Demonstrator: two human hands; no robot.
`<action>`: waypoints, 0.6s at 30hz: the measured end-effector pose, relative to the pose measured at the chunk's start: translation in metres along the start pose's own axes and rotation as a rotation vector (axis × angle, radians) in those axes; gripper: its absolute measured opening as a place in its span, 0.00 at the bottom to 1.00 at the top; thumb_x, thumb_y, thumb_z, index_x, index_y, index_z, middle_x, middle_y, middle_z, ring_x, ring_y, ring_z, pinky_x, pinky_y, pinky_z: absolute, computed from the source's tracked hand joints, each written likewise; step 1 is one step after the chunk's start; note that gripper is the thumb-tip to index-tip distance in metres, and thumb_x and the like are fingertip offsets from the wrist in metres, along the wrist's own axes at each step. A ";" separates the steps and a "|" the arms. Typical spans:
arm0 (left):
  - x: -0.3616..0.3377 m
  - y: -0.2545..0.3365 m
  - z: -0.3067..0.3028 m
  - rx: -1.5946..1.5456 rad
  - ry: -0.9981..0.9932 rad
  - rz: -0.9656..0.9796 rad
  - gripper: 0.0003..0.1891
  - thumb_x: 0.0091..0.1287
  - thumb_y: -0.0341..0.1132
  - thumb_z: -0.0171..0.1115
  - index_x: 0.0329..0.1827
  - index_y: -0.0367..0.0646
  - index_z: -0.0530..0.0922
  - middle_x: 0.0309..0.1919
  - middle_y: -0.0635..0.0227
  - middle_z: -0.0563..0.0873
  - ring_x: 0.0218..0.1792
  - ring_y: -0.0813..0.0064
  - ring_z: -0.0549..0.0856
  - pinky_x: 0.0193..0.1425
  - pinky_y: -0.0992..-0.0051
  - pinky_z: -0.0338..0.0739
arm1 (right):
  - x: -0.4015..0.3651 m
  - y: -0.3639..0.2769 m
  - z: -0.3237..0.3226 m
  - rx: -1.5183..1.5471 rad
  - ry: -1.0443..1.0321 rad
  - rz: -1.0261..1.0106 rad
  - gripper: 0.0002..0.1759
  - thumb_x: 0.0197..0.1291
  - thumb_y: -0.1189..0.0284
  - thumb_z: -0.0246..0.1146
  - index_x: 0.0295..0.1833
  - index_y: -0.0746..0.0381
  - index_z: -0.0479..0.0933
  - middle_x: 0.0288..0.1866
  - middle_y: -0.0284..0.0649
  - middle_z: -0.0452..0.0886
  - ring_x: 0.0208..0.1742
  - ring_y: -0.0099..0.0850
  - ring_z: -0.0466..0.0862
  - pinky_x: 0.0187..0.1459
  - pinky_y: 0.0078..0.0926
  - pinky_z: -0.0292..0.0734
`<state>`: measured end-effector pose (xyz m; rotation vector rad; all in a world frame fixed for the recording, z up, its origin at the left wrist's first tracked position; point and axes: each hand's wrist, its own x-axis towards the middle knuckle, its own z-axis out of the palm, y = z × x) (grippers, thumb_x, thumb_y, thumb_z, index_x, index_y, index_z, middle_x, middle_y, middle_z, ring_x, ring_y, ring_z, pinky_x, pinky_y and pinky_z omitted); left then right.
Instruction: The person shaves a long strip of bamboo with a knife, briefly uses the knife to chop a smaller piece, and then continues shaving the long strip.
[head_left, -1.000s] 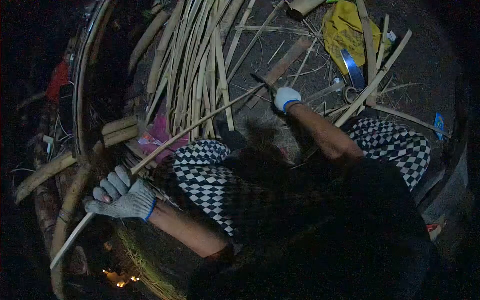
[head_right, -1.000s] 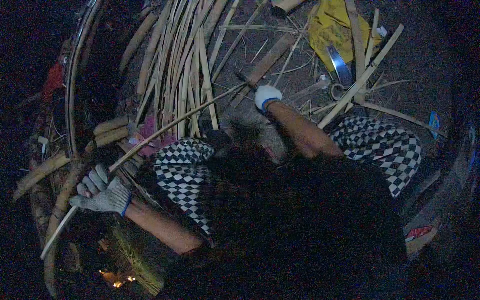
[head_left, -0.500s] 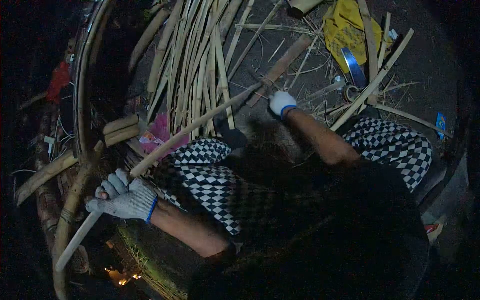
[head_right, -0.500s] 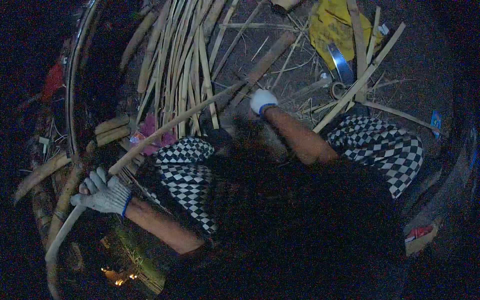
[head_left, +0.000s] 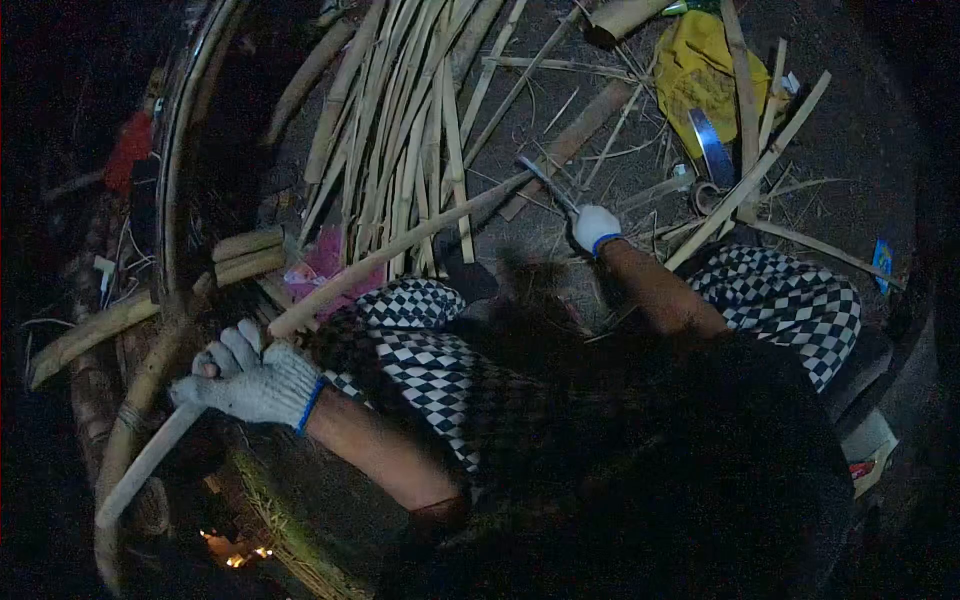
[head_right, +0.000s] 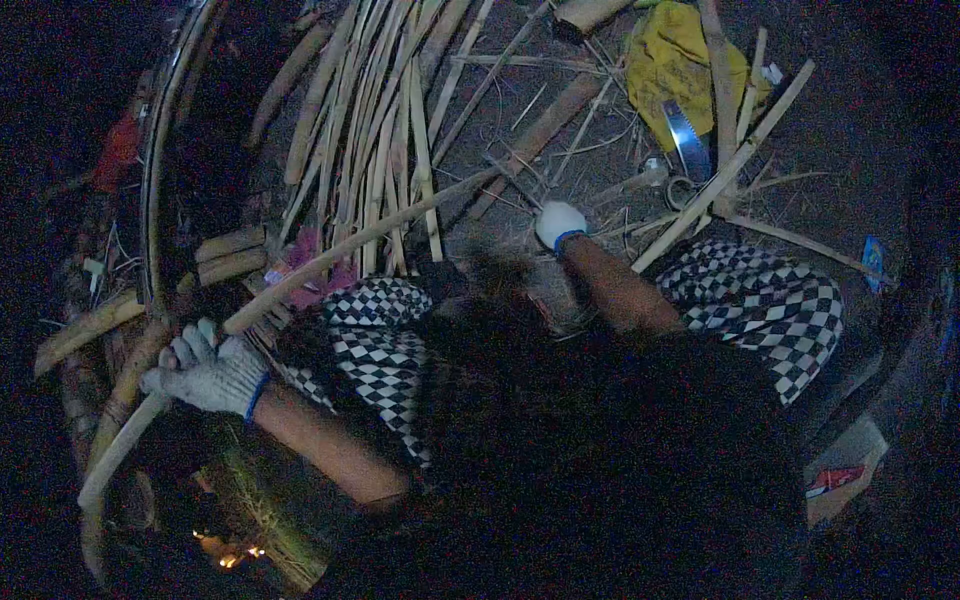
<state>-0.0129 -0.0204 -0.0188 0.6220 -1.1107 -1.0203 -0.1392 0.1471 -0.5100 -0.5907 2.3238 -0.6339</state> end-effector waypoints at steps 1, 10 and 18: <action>0.001 0.004 0.000 0.000 0.005 0.020 0.24 0.66 0.54 0.56 0.19 0.52 0.62 0.12 0.79 0.54 0.12 0.81 0.52 0.15 0.79 0.46 | 0.009 0.011 0.009 -0.070 -0.060 -0.039 0.23 0.60 0.57 0.51 0.37 0.66 0.82 0.41 0.60 0.80 0.45 0.52 0.81 0.48 0.47 0.75; -0.020 0.020 -0.011 -0.253 -0.021 -0.103 0.30 0.67 0.65 0.43 0.46 0.43 0.68 0.23 0.71 0.69 0.25 0.74 0.71 0.32 0.69 0.69 | -0.019 -0.087 -0.118 -0.357 -0.235 -0.276 0.23 0.58 0.58 0.50 0.45 0.63 0.81 0.49 0.56 0.79 0.51 0.51 0.80 0.51 0.44 0.75; -0.026 0.015 -0.031 -0.300 -0.397 -0.046 0.16 0.67 0.48 0.56 0.42 0.44 0.68 0.33 0.64 0.76 0.36 0.67 0.76 0.48 0.65 0.73 | -0.182 -0.172 -0.200 0.197 0.233 -0.465 0.19 0.63 0.60 0.50 0.43 0.65 0.76 0.36 0.58 0.80 0.40 0.57 0.79 0.44 0.50 0.74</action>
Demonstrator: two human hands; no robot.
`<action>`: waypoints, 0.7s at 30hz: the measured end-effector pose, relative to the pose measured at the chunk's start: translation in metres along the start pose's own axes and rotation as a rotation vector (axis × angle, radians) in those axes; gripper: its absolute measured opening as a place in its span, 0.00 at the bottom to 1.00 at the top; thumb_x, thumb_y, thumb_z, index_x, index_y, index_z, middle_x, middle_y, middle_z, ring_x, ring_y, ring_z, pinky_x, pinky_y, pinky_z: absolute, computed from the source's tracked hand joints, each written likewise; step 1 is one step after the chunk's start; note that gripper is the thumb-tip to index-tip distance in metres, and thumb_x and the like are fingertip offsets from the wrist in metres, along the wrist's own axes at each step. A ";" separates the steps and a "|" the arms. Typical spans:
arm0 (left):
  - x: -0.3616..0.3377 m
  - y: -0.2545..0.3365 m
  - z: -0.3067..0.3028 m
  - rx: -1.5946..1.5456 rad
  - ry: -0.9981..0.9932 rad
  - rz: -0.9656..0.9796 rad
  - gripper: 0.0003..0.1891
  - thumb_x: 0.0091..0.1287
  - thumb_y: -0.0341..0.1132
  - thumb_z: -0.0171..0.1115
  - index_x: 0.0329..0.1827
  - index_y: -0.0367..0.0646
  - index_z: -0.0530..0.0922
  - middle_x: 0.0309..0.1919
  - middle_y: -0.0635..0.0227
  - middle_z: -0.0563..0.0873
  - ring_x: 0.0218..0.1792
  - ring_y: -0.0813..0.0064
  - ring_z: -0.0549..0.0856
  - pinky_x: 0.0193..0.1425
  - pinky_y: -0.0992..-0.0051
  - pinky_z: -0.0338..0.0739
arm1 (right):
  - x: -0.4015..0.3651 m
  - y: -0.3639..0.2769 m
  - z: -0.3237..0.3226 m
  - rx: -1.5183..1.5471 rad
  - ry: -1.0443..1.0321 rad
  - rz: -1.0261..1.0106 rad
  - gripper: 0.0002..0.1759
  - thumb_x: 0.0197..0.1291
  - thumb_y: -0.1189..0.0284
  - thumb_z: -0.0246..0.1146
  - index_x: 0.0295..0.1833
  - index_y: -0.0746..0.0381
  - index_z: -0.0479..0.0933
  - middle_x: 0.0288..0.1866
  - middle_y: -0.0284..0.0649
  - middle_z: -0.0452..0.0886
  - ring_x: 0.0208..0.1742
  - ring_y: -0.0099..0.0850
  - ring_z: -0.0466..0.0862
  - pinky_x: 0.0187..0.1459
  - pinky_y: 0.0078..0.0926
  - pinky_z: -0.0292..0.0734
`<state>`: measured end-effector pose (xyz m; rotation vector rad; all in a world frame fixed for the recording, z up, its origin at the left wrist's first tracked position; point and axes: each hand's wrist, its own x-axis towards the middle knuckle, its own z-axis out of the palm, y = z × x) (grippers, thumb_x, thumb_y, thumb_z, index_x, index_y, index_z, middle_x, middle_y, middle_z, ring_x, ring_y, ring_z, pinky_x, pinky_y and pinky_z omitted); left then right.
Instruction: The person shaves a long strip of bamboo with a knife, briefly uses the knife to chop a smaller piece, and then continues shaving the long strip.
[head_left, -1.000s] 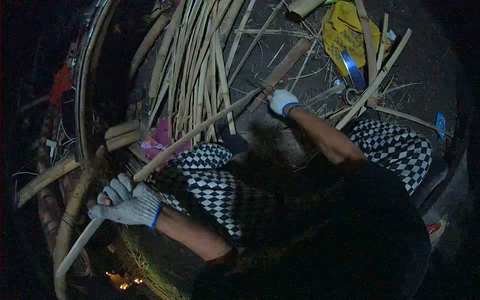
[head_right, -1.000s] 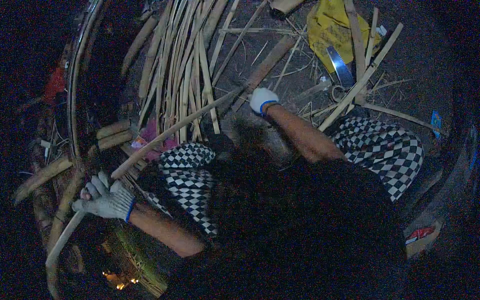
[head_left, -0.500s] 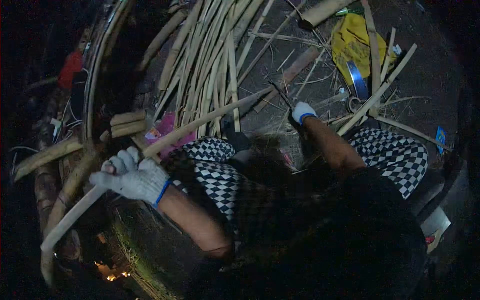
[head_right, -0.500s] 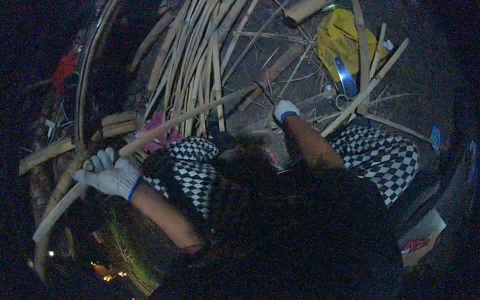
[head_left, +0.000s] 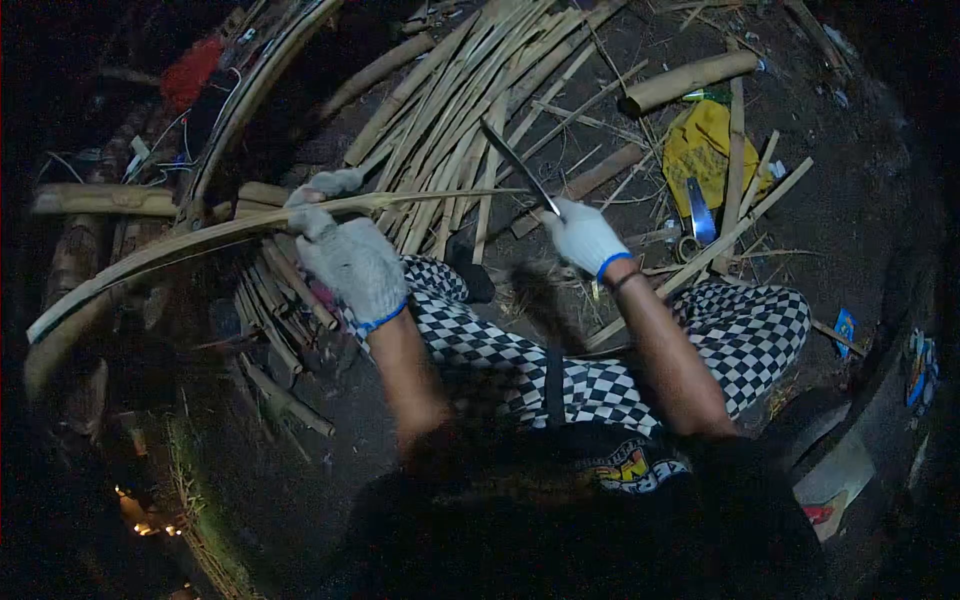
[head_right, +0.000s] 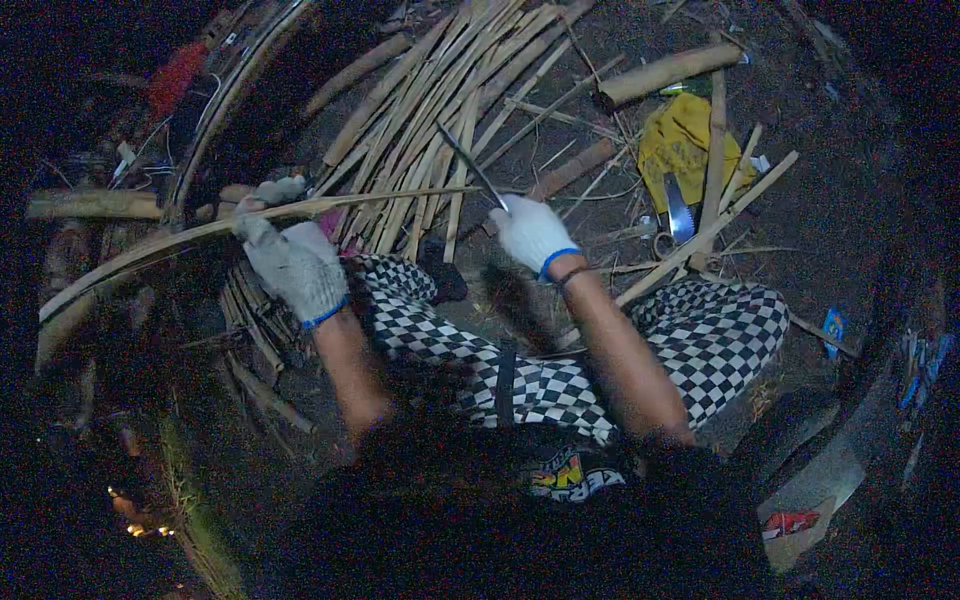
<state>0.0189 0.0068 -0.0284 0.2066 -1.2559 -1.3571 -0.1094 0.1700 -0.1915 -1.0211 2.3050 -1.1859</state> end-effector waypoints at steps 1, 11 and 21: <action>-0.004 0.002 0.001 0.060 -0.046 0.040 0.16 0.66 0.46 0.58 0.40 0.42 0.69 0.34 0.63 0.77 0.37 0.67 0.77 0.48 0.64 0.75 | -0.010 -0.015 0.002 0.084 0.044 -0.022 0.18 0.64 0.61 0.50 0.43 0.64 0.75 0.35 0.58 0.79 0.39 0.57 0.79 0.43 0.50 0.74; -0.018 -0.024 -0.012 -0.078 -0.050 0.033 0.13 0.67 0.45 0.56 0.34 0.46 0.67 0.18 0.76 0.62 0.16 0.82 0.59 0.21 0.77 0.52 | -0.062 -0.120 -0.004 0.156 0.132 -0.128 0.13 0.64 0.63 0.54 0.43 0.62 0.75 0.28 0.56 0.78 0.34 0.55 0.79 0.34 0.50 0.74; -0.020 -0.024 0.010 -0.083 0.109 0.012 0.13 0.70 0.44 0.53 0.32 0.48 0.64 0.17 0.77 0.60 0.17 0.82 0.57 0.21 0.78 0.53 | -0.034 -0.098 0.027 0.207 0.168 -0.044 0.18 0.64 0.60 0.51 0.35 0.63 0.76 0.28 0.55 0.80 0.34 0.54 0.81 0.37 0.50 0.76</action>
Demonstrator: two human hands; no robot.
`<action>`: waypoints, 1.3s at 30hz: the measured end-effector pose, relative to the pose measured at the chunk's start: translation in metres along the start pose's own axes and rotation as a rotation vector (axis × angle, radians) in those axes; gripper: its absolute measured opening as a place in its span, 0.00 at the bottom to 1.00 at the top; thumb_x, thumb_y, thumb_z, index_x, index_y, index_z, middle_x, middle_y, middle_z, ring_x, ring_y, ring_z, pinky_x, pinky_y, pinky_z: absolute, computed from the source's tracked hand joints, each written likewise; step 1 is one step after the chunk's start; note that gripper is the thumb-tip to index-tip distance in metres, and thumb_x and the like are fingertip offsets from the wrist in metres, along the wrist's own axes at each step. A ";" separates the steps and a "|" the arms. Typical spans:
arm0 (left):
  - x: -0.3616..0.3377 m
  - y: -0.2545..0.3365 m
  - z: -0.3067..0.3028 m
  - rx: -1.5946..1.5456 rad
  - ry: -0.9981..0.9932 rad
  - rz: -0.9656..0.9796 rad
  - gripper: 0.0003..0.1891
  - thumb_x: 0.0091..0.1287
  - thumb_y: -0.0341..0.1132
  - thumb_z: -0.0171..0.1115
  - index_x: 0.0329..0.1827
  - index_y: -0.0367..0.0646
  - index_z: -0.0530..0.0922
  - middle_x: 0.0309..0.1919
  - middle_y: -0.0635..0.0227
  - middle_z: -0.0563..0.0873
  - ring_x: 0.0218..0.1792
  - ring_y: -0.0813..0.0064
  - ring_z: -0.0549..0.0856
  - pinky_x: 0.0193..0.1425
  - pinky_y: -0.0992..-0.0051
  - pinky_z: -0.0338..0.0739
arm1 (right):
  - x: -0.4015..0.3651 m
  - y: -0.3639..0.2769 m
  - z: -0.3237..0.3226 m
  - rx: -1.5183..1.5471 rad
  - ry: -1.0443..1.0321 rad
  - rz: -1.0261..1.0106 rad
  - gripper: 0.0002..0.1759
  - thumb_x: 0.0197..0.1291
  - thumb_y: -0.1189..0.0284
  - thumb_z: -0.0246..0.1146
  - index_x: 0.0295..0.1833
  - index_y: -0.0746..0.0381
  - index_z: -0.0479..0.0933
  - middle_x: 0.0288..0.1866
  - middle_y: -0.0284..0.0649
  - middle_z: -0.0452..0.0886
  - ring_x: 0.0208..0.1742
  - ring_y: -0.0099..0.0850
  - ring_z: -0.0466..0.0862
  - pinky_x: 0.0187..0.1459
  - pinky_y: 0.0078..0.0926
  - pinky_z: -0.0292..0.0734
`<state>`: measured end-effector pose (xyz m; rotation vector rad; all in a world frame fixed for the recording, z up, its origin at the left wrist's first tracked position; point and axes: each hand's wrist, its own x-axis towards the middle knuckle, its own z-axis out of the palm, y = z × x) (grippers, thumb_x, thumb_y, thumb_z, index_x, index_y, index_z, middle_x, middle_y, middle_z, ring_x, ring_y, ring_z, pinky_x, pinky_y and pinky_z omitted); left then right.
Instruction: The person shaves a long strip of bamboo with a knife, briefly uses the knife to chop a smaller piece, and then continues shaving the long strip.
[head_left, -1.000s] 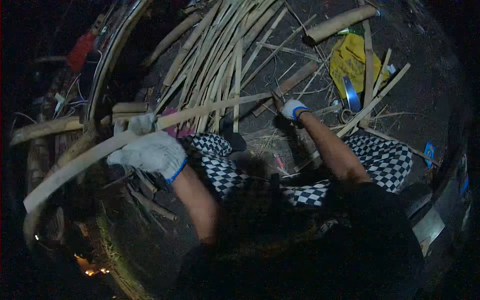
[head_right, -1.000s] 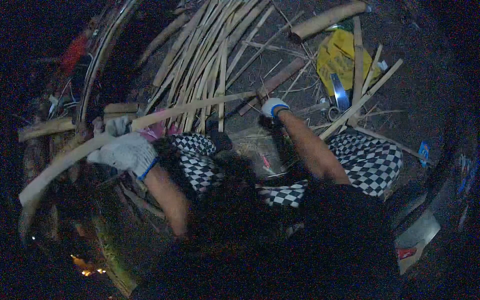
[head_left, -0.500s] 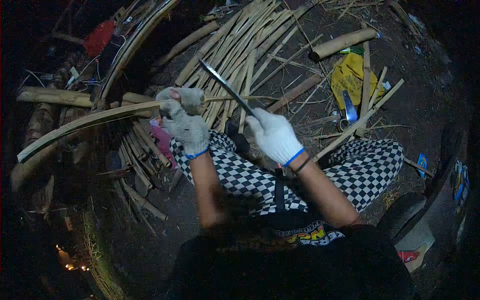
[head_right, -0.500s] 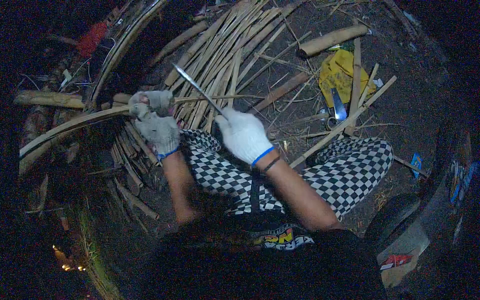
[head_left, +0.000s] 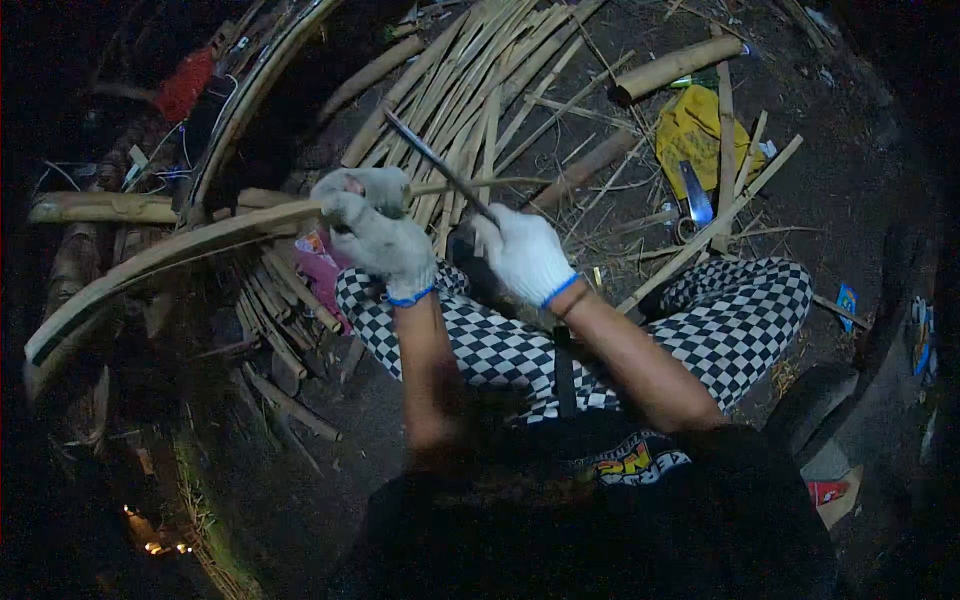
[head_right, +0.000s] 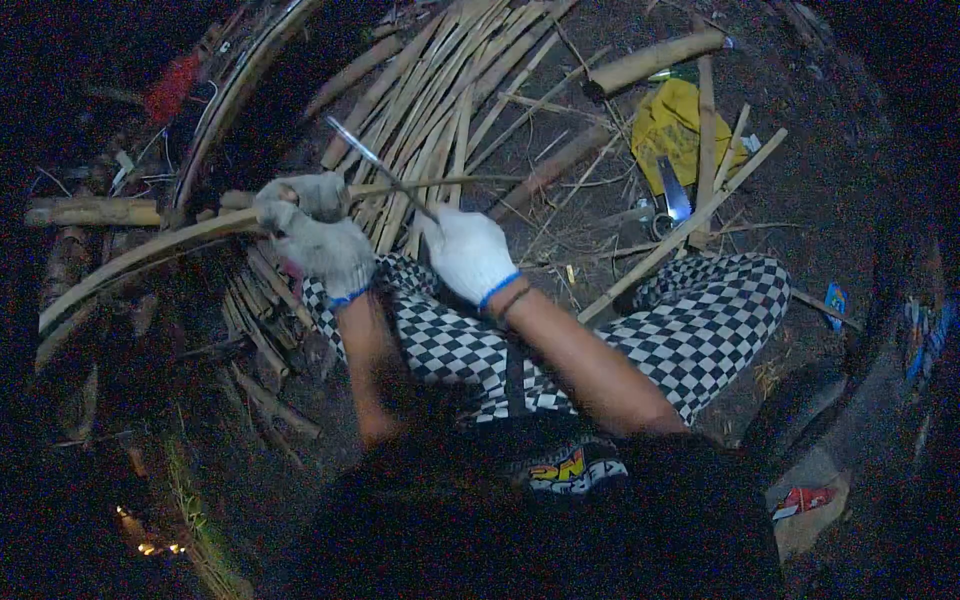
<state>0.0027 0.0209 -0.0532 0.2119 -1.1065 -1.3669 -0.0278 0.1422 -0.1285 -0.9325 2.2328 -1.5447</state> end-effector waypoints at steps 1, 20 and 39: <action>0.001 -0.001 -0.005 0.097 -0.071 0.051 0.12 0.71 0.43 0.51 0.33 0.47 0.65 0.19 0.76 0.62 0.19 0.80 0.59 0.23 0.78 0.56 | 0.007 0.004 0.003 -0.017 -0.035 0.072 0.18 0.64 0.59 0.50 0.36 0.63 0.77 0.28 0.55 0.80 0.34 0.54 0.81 0.37 0.50 0.76; 0.012 0.030 0.007 -0.112 -0.209 0.024 0.08 0.67 0.40 0.53 0.31 0.50 0.68 0.19 0.78 0.63 0.16 0.82 0.55 0.23 0.78 0.52 | -0.013 -0.010 -0.016 -0.099 -0.087 0.002 0.14 0.65 0.60 0.52 0.40 0.60 0.74 0.27 0.54 0.78 0.32 0.55 0.80 0.33 0.51 0.73; 0.005 0.017 0.023 -0.221 -0.277 -0.112 0.13 0.64 0.45 0.59 0.29 0.50 0.67 0.15 0.80 0.55 0.15 0.83 0.54 0.19 0.77 0.49 | -0.016 0.001 -0.026 0.004 -0.028 0.047 0.14 0.66 0.61 0.51 0.38 0.60 0.74 0.28 0.55 0.79 0.34 0.54 0.80 0.34 0.50 0.74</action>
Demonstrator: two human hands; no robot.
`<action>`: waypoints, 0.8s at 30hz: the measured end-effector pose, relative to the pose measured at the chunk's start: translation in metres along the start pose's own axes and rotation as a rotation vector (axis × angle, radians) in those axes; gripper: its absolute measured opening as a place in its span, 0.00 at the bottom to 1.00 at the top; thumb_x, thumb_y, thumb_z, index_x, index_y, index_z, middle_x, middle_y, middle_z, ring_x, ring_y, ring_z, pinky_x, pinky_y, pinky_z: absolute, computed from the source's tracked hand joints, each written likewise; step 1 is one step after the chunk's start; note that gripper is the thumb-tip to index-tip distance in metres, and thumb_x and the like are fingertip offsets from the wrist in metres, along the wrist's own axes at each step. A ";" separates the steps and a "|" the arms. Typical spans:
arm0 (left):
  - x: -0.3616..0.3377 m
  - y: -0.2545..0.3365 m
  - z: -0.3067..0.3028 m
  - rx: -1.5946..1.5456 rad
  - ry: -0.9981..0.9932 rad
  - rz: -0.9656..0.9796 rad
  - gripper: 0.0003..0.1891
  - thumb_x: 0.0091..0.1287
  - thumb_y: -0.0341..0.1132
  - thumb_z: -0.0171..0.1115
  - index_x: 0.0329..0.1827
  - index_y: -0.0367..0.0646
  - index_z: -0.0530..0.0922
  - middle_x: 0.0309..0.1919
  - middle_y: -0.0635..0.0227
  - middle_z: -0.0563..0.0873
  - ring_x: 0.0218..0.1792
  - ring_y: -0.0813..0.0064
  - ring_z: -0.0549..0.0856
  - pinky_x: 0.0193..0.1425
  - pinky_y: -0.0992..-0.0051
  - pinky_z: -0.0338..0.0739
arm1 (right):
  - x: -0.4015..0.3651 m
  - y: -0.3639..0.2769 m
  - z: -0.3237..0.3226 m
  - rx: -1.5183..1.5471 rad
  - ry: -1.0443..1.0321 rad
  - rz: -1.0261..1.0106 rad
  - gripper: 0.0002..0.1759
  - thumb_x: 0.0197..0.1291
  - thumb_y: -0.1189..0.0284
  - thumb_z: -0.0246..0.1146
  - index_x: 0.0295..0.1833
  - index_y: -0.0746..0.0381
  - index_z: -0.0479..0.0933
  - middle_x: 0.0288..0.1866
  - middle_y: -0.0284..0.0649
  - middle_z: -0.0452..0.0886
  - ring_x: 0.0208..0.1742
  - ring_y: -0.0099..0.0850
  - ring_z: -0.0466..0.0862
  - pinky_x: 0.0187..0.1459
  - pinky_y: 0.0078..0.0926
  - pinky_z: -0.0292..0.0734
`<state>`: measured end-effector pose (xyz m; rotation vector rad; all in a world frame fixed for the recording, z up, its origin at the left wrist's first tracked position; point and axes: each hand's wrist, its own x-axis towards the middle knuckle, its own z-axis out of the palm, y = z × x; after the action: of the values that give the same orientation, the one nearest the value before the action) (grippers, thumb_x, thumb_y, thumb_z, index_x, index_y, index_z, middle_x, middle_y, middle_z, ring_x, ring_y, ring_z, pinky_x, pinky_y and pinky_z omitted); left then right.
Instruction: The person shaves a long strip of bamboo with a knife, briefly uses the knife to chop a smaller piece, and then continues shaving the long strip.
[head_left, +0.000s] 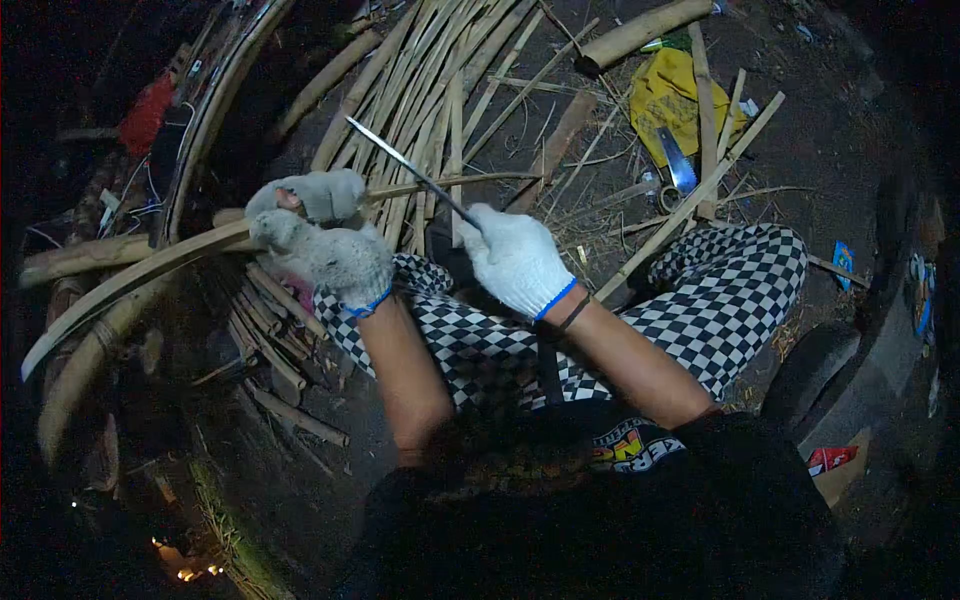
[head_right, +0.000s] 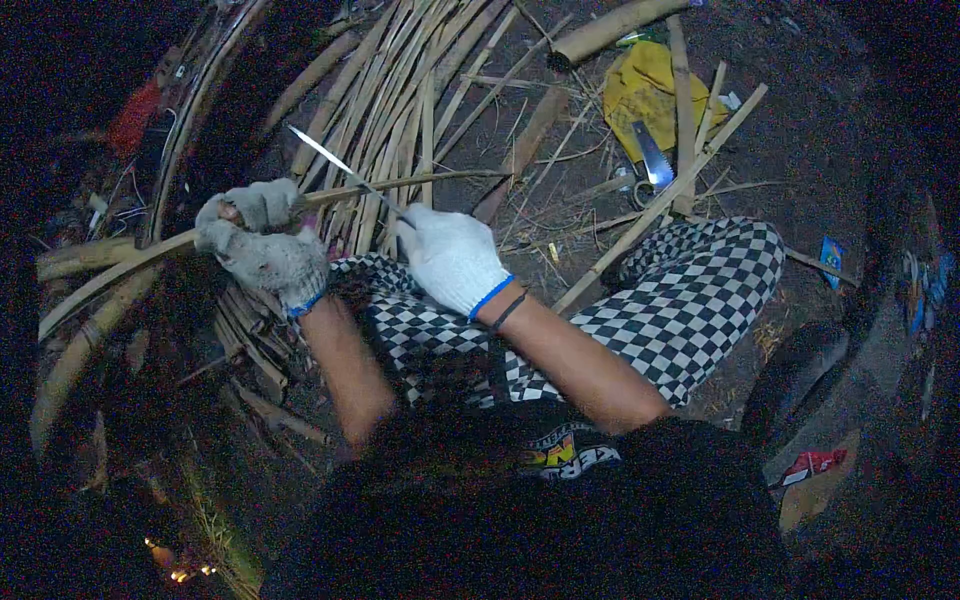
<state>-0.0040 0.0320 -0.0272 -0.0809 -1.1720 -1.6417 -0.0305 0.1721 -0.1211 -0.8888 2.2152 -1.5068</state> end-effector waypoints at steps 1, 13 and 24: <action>0.001 -0.002 -0.002 -0.012 -0.077 -0.017 0.14 0.66 0.48 0.58 0.30 0.50 0.67 0.16 0.80 0.57 0.15 0.83 0.56 0.18 0.78 0.51 | 0.002 0.006 0.000 -0.045 -0.011 0.017 0.14 0.65 0.61 0.52 0.38 0.61 0.74 0.28 0.54 0.79 0.33 0.54 0.80 0.34 0.50 0.74; 0.014 -0.008 -0.007 0.075 -0.041 0.047 0.15 0.67 0.50 0.57 0.30 0.52 0.68 0.13 0.80 0.57 0.12 0.86 0.55 0.15 0.81 0.48 | 0.032 0.009 0.013 -0.141 0.060 -0.003 0.15 0.63 0.63 0.50 0.35 0.60 0.77 0.25 0.52 0.79 0.31 0.51 0.81 0.34 0.49 0.77; 0.017 -0.005 -0.013 0.023 -0.043 0.065 0.14 0.66 0.49 0.58 0.30 0.51 0.67 0.13 0.81 0.57 0.12 0.86 0.54 0.15 0.81 0.47 | 0.037 0.020 0.021 -0.135 -0.041 0.042 0.16 0.65 0.61 0.51 0.41 0.63 0.76 0.29 0.56 0.80 0.36 0.54 0.80 0.38 0.49 0.76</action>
<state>-0.0088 0.0102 -0.0273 -0.1383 -1.2087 -1.5760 -0.0528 0.1378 -0.1450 -0.8984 2.3126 -1.3216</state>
